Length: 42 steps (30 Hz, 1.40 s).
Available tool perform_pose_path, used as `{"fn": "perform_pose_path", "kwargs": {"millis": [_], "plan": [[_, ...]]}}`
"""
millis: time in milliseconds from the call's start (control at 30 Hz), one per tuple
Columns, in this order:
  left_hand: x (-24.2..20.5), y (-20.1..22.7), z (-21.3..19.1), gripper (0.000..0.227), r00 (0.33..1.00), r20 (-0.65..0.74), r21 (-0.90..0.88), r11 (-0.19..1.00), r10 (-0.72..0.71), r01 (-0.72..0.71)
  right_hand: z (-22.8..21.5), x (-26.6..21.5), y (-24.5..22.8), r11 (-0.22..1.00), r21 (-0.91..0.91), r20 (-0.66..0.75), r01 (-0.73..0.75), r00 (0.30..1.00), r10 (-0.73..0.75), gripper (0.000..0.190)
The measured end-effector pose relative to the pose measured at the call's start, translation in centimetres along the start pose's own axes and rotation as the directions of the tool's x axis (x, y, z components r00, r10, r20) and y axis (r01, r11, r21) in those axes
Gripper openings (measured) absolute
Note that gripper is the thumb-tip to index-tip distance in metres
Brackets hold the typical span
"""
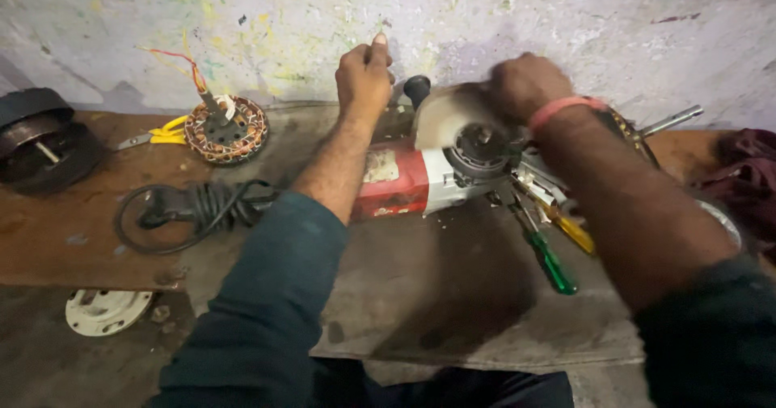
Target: The person disassembles a red angle grinder on a workbench, removing the side handle, guard, and disc. They use a screwdriver and pliers to loosen screws and remove internal components, then reassemble the tool by reversing the steps.
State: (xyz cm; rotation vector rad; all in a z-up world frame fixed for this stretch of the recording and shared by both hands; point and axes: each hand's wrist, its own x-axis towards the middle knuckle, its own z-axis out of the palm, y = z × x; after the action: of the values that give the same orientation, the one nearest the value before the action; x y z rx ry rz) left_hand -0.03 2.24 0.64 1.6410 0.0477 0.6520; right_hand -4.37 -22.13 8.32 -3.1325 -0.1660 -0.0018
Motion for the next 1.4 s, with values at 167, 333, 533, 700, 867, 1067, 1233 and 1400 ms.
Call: {"fn": "perform_pose_path", "kwargs": {"millis": [167,333,533,700,867,1067,1233,1400], "plan": [[0.0,0.2,0.4,0.045,0.999,0.016,-0.004,0.999,0.037,-0.037,1.6,-4.5,5.1,0.995,-0.095,-0.135,-0.041,0.99,0.028,0.036],[-0.1,0.0,0.1,0.046,0.997,0.027,0.077,0.994,0.073,-0.075,2.1,-6.7,7.4,0.988,0.145,-0.164,-0.048,0.984,0.072,0.038],[0.0,0.2,0.4,0.045,0.988,0.043,0.168,0.974,0.149,-0.154,3.7,-7.4,9.7,0.914,0.403,-0.227,-0.033,0.964,0.135,0.043],[-0.6,0.5,0.0,0.043,0.973,0.049,0.159,0.96,0.226,-0.231,9.9,-16.2,8.3,0.774,0.632,-0.453,0.035,0.828,0.331,0.054],[-2.4,3.1,-0.5,0.032,0.947,0.035,0.204,0.925,0.32,-0.32,14.3,-23.1,6.0,0.933,0.34,-0.546,0.115,0.832,0.096,0.042],[-8.3,6.8,-5.4,0.025,0.859,0.376,0.186,0.88,0.347,-0.437,15.2,-23.5,6.6,0.903,0.41,-0.557,0.127,0.819,0.138,0.022],[-10.8,8.3,-17.2,0.057,0.675,0.719,0.389,0.71,0.164,-0.587,15.6,-24.7,7.8,0.524,0.793,-0.549,0.311,0.738,0.393,0.027],[-12.4,7.1,-23.2,0.125,0.637,0.767,0.585,0.32,0.083,-0.745,14.6,-23.3,6.6,0.131,0.912,-0.406,0.389,0.811,0.421,0.04]]}}
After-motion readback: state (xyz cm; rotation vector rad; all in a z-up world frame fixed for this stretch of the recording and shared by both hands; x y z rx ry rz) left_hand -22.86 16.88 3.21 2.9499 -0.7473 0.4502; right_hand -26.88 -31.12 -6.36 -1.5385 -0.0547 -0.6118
